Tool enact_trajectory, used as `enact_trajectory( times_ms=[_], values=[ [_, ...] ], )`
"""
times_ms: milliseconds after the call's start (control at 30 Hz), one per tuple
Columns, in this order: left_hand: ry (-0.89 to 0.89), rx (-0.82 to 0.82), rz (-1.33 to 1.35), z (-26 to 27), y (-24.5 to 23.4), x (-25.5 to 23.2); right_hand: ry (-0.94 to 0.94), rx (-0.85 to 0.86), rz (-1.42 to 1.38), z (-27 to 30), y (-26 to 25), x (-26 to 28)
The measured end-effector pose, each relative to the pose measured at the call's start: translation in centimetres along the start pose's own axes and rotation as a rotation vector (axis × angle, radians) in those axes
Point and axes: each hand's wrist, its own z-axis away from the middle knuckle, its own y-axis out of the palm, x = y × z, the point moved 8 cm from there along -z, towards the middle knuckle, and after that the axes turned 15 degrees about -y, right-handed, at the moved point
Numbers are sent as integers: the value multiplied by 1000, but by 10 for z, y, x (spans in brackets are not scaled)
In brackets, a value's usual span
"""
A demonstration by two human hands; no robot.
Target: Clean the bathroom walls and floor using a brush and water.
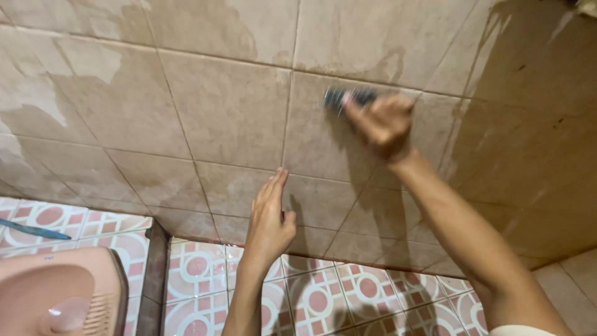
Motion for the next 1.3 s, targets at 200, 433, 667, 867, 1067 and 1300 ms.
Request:
enact_trajectory(
  times_ms=[200,433,667,867,1067,1300],
  values=[
    [3,75,-19,-4,22,-13,-129,170,-182,108,6,114],
    [-21,-17,13,-3,8,-7,-3,-44,-29,41,-7,-9],
    [-1,20,-34,2,-1,-15,-150,173,-77,88,-25,70],
    [-57,-35,18,6,-20,10,200,-1,108,26,-19,-40],
    [-18,-58,56,9,-40,9,-111,210,-272,63,17,136],
    [-65,-103,147,6,-72,32,42,93,-121,-124,80,56]
  ],
)
